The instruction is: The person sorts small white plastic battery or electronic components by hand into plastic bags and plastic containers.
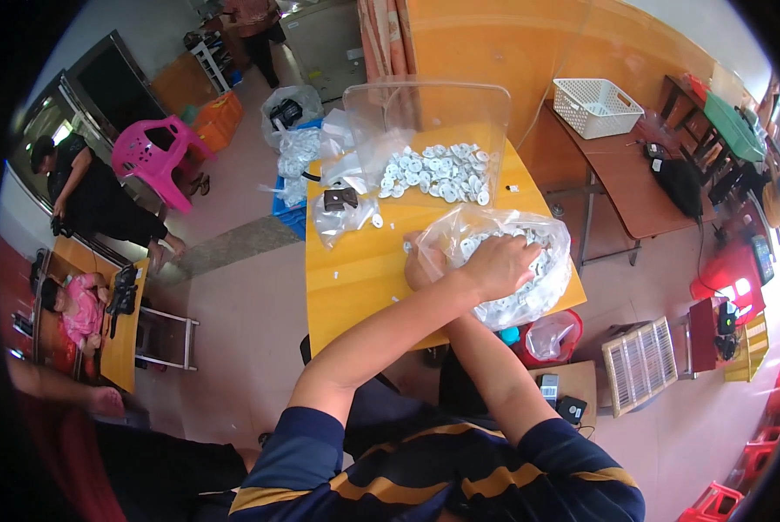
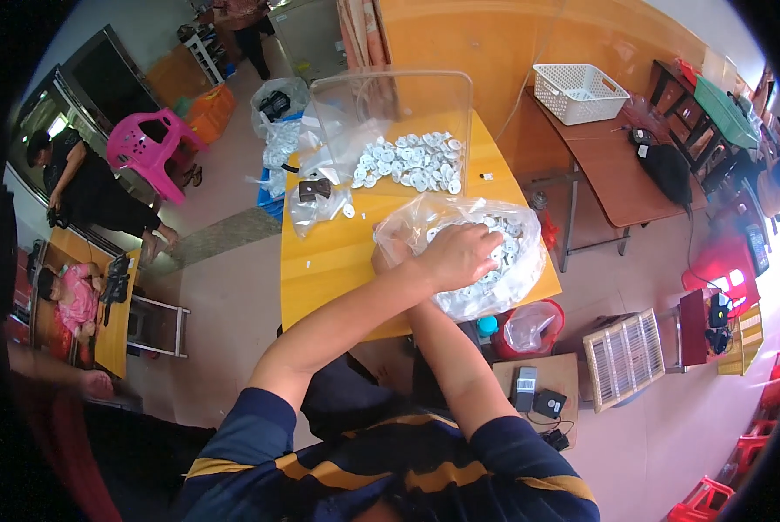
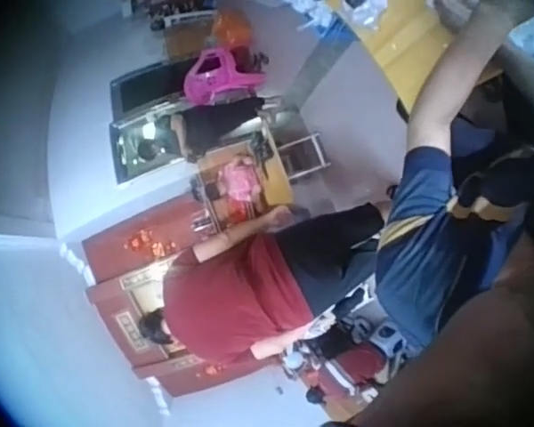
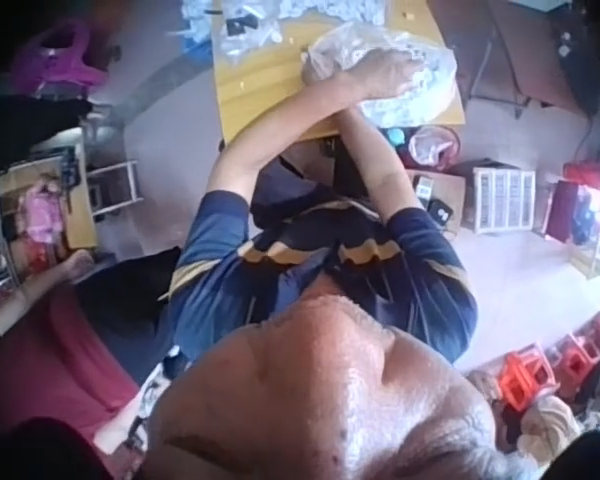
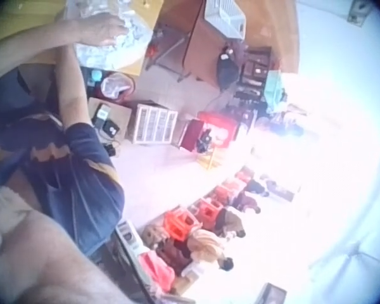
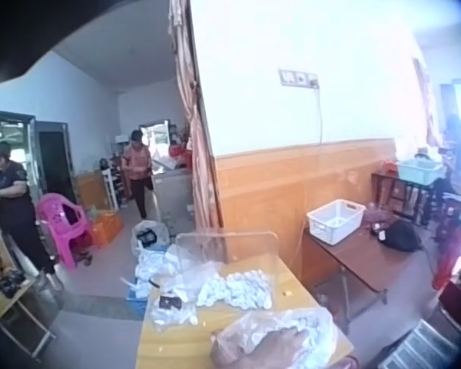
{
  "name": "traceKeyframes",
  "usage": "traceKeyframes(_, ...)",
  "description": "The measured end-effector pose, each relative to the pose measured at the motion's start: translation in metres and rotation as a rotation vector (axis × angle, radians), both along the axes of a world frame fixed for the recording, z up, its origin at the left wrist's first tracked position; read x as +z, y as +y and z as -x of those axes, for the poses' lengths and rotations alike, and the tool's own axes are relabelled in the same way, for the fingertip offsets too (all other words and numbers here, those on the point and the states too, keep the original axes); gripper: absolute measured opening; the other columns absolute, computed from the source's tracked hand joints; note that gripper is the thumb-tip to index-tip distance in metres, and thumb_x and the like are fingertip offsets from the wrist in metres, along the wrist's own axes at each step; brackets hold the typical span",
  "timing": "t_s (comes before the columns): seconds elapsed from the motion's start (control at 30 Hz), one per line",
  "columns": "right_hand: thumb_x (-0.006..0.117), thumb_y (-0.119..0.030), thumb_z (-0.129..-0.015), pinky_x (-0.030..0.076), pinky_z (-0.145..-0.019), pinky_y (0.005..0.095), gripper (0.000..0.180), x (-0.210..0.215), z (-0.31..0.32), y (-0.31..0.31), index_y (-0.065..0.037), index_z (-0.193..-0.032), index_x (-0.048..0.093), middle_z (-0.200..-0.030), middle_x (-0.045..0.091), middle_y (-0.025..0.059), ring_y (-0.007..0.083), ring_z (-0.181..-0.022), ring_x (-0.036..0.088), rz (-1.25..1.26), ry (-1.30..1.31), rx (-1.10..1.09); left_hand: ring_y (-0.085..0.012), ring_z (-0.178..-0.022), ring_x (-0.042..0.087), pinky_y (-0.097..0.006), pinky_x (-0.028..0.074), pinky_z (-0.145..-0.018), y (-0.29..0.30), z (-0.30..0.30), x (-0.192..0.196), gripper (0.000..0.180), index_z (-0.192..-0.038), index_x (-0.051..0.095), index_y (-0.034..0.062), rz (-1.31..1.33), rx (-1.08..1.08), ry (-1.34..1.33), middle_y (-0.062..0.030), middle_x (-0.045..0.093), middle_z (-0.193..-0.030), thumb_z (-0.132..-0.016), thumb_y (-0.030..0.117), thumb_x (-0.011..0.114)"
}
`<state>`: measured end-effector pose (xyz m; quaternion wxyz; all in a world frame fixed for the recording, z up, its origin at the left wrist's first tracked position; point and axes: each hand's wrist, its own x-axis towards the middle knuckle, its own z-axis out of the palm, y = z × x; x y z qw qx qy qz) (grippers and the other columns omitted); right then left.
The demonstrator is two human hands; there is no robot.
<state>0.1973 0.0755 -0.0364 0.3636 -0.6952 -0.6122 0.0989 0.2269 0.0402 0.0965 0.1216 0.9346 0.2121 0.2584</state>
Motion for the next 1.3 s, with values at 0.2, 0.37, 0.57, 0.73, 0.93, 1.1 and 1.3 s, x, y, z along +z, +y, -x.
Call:
traceKeyframes(0.2,0.060,-0.026,-0.101,0.052,-0.084,0.0387,0.013,-0.078,-0.027,0.053,-0.014,-0.099,0.066,-0.099,0.067,0.0093,0.0164,-0.099,0.065,0.101,0.012,-0.306,-0.0353,-0.094,0.066,-0.047,0.053,-0.086,0.023,-0.019,0.031,0.016,-0.090,0.070,0.0056,-0.084,-0.095,-0.207,-0.0127,0.069,-0.097,-0.089,0.021,0.072)
traceKeyframes(0.37,0.063,-0.023,-0.099,0.048,-0.085,0.0359,0.016,-0.025,0.008,0.015,-0.008,-0.105,0.066,-0.100,0.064,0.0076,0.0194,-0.094,0.059,-0.405,0.453,0.114,-0.0394,-0.106,0.065,-0.048,0.052,-0.093,0.134,0.084,0.033,0.022,-0.106,0.070,0.0042,-0.037,0.482,-0.347,-0.0181,0.068,-0.110,-0.091,0.020,0.067)
traceKeyframes(0.57,0.060,0.002,-0.090,0.050,-0.094,0.0407,0.031,-0.036,-0.012,0.014,0.002,-0.122,0.061,-0.116,0.064,0.0207,0.0360,-0.108,0.061,-0.111,0.390,0.197,-0.0464,-0.139,0.045,-0.052,0.043,-0.114,0.196,0.088,-0.025,0.062,-0.143,0.056,0.0061,0.148,0.735,0.128,-0.0266,0.044,-0.155,-0.091,0.038,0.072)
traceKeyframes(0.73,0.056,0.004,-0.089,0.048,-0.097,0.0515,0.035,0.007,-0.006,-0.001,0.003,-0.124,0.059,-0.118,0.063,0.0253,0.0426,-0.111,0.060,-0.244,0.787,0.245,-0.0462,-0.145,0.038,-0.051,0.037,-0.118,0.231,0.077,-0.049,0.073,-0.151,0.048,0.0071,0.125,0.768,0.120,-0.0267,0.037,-0.161,-0.093,0.047,0.068)
traceKeyframes(0.93,0.055,0.004,-0.090,0.048,-0.097,0.0519,0.035,0.025,-0.011,-0.002,0.001,-0.124,0.059,-0.119,0.063,0.0256,0.0440,-0.111,0.060,-0.310,0.259,0.215,-0.0436,-0.140,0.044,-0.051,0.039,-0.116,0.241,0.071,-0.066,0.074,-0.152,0.049,0.0097,0.159,0.805,0.189,-0.0243,0.043,-0.156,-0.094,0.053,0.065)
traceKeyframes(1.1,0.056,0.003,-0.091,0.048,-0.097,0.0513,0.032,0.022,-0.011,0.003,0.001,-0.122,0.059,-0.118,0.064,0.0248,0.0430,-0.110,0.060,-0.325,0.259,0.174,-0.0416,-0.140,0.044,-0.055,0.042,-0.112,0.246,0.071,-0.060,0.073,-0.151,0.050,0.0149,0.224,0.754,0.256,-0.0201,0.043,-0.156,-0.092,0.054,0.067)
traceKeyframes(1.3,0.056,0.004,-0.090,0.048,-0.097,0.0506,0.031,0.023,-0.013,0.002,0.001,-0.121,0.060,-0.117,0.064,0.0240,0.0428,-0.109,0.061,-0.311,0.240,0.184,-0.0417,-0.137,0.046,-0.055,0.038,-0.114,0.256,0.076,-0.067,0.071,-0.146,0.056,0.0136,-0.111,0.738,0.215,-0.0196,0.046,-0.153,-0.091,0.056,0.068)
